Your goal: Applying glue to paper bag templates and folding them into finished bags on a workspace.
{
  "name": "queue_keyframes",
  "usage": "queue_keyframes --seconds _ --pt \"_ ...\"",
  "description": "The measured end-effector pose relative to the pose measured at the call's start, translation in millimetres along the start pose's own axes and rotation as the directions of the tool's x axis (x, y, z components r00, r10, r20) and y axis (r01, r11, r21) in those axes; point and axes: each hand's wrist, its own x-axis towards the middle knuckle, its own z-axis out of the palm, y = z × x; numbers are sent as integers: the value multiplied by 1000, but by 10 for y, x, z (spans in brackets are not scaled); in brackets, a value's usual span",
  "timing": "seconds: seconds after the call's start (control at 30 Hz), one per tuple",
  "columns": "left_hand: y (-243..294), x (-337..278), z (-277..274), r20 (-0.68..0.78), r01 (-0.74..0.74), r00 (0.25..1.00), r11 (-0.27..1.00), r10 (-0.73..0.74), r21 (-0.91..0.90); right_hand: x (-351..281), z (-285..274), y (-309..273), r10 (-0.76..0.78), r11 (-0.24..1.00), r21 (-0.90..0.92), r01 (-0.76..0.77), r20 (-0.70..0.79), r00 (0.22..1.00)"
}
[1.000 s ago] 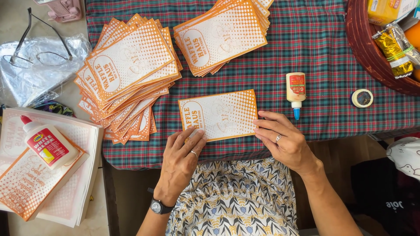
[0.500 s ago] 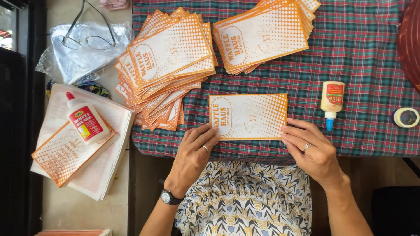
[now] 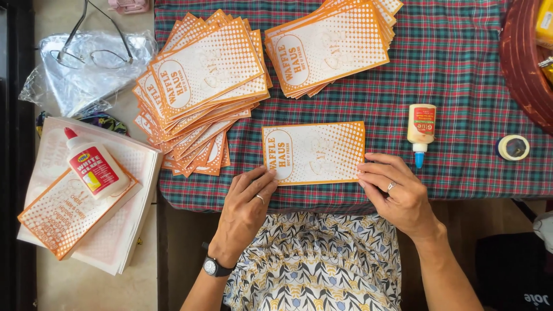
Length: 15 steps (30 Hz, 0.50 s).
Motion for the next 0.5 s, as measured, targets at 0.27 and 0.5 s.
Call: queue_keyframes --seconds 0.27,0.5 --pt "14 11 -2 -13 26 1000 999 -26 -19 32 -78 187 77 989 -141 -51 183 980" --pt "-3 0 0 -12 66 998 996 -67 -53 68 -99 209 95 948 -319 -5 268 959"
